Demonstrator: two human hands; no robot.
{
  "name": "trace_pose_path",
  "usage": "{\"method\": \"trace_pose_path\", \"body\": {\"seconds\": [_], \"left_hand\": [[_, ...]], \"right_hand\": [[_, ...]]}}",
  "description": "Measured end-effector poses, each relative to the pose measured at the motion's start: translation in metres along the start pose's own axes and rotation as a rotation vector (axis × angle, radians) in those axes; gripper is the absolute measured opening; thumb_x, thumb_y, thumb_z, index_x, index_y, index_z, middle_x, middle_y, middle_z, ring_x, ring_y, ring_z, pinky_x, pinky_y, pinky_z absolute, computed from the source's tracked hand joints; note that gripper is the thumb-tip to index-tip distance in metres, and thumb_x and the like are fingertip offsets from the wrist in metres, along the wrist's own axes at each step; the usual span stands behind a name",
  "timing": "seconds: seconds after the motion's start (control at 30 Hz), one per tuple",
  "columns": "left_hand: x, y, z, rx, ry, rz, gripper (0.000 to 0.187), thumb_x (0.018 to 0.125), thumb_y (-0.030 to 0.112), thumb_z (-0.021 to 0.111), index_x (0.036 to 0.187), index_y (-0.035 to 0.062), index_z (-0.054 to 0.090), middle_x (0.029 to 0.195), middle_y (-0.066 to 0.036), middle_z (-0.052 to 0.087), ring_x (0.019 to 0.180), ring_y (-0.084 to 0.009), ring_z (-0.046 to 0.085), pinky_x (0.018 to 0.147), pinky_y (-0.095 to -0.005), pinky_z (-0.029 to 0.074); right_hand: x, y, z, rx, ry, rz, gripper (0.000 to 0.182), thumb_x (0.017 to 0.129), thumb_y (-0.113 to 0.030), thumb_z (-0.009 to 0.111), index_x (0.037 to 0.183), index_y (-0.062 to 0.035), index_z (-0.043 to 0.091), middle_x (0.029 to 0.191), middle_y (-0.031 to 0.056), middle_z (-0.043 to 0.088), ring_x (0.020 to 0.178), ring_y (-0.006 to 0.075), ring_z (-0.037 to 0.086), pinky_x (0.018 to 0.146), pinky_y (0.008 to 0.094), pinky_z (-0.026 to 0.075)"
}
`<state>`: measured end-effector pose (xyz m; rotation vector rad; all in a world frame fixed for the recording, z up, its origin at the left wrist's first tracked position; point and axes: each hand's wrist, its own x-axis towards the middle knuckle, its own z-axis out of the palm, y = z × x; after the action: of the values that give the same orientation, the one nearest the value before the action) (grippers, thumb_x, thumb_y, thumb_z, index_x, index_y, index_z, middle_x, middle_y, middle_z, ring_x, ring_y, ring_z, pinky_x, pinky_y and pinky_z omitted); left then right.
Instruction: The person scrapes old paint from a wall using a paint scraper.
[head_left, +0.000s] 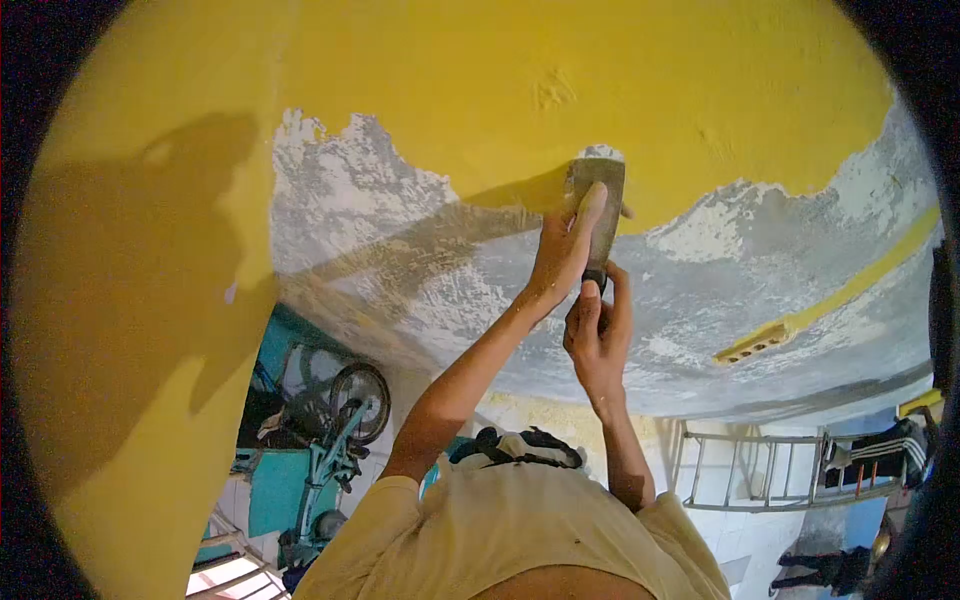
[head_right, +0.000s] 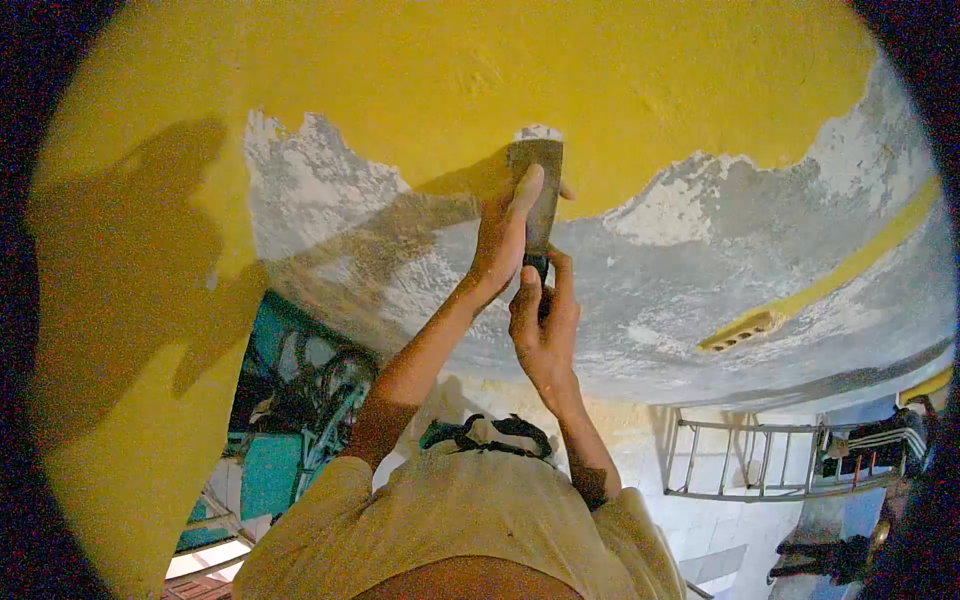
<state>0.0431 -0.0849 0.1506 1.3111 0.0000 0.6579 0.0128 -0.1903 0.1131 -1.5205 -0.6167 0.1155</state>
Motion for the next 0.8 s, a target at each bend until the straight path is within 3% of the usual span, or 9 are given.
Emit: {"method": "trace_pose_path", "body": {"seconds": [0.1, 0.23, 0.3, 0.4, 0.47, 0.63, 0.7, 0.8], "left_hand": [[0.004, -0.009, 0.003, -0.069, 0.041, 0.055, 0.044, 0.093, 0.044, 0.047, 0.080, 0.0044, 0.062, 0.067, 0.002, 0.053, 0.056, -0.0061, 0.046, 0.049, -0.0241, 0.036], [0.007, -0.007, 0.001, -0.181, -0.013, -0.115, 0.045, 0.094, 0.044, 0.044, 0.077, 0.0067, 0.062, 0.062, 0.002, 0.055, 0.050, -0.0040, 0.047, 0.044, -0.0201, 0.036], [0.006, -0.011, 0.004, -0.180, 0.010, -0.134, 0.045, 0.094, 0.045, 0.045, 0.076, 0.0073, 0.062, 0.060, 0.002, 0.054, 0.046, -0.0042, 0.045, 0.041, -0.0208, 0.035], [0.008, -0.003, 0.005, -0.161, 0.067, -0.118, 0.048, 0.094, 0.047, 0.044, 0.075, 0.0066, 0.062, 0.056, 0.002, 0.052, 0.044, -0.0047, 0.044, 0.040, -0.0211, 0.034], [0.012, 0.015, 0.004, -0.190, -0.034, -0.166, 0.051, 0.094, 0.048, 0.043, 0.073, 0.0064, 0.063, 0.053, 0.002, 0.049, 0.042, -0.0055, 0.043, 0.040, -0.0213, 0.033], [0.006, -0.006, 0.008, -0.158, 0.032, -0.112, 0.051, 0.093, 0.049, 0.044, 0.073, 0.0062, 0.064, 0.051, 0.003, 0.047, 0.041, -0.0062, 0.042, 0.040, -0.0219, 0.032], [0.008, 0.002, 0.014, -0.200, 0.055, -0.127, 0.052, 0.093, 0.049, 0.044, 0.073, 0.0063, 0.064, 0.050, 0.003, 0.047, 0.042, -0.0060, 0.043, 0.039, -0.0218, 0.032], [0.016, 0.000, 0.011, -0.229, 0.013, -0.127, 0.050, 0.094, 0.048, 0.043, 0.076, 0.0063, 0.064, 0.054, 0.003, 0.048, 0.044, -0.0057, 0.043, 0.039, -0.0219, 0.031]], "right_hand": [[0.000, 0.000, 0.010, 0.042, 0.052, -0.036, 0.031, 0.098, -0.025, 0.042, 0.120, -0.0029, 0.041, 0.055, -0.0012, 0.045, 0.048, 0.0037, 0.041, 0.042, 0.0222, 0.029], [0.000, -0.006, 0.017, 0.089, 0.097, 0.023, 0.027, 0.097, -0.021, 0.042, 0.117, -0.0022, 0.043, 0.056, -0.0001, 0.047, 0.049, 0.0047, 0.042, 0.043, 0.0227, 0.031], [0.003, 0.016, 0.022, -0.035, 0.161, -0.149, 0.032, 0.099, -0.027, 0.041, 0.119, -0.0030, 0.040, 0.049, -0.0050, 0.039, 0.041, 0.0017, 0.033, 0.038, 0.0205, 0.024], [0.002, 0.007, 0.022, -0.057, 0.187, -0.138, 0.030, 0.099, -0.026, 0.041, 0.119, -0.0031, 0.041, 0.051, -0.0044, 0.040, 0.043, 0.0018, 0.035, 0.040, 0.0204, 0.024], [0.000, -0.018, 0.021, -0.052, 0.148, -0.113, 0.029, 0.099, -0.025, 0.041, 0.118, -0.0035, 0.042, 0.052, -0.0042, 0.041, 0.044, 0.0017, 0.035, 0.041, 0.0203, 0.025], [0.000, 0.001, 0.015, -0.089, 0.163, -0.176, 0.024, 0.099, -0.022, 0.041, 0.115, -0.0042, 0.044, 0.052, -0.0045, 0.041, 0.044, 0.0015, 0.035, 0.040, 0.0200, 0.024], [0.000, -0.010, 0.012, -0.059, 0.162, -0.111, 0.024, 0.097, -0.018, 0.044, 0.115, -0.0020, 0.045, 0.059, 0.0058, 0.052, 0.053, 0.0077, 0.045, 0.047, 0.0260, 0.035], [0.005, -0.017, 0.012, -0.075, 0.149, -0.088, 0.025, 0.097, -0.019, 0.044, 0.114, -0.0017, 0.045, 0.058, 0.0044, 0.052, 0.052, 0.0075, 0.043, 0.045, 0.0258, 0.033]]}}
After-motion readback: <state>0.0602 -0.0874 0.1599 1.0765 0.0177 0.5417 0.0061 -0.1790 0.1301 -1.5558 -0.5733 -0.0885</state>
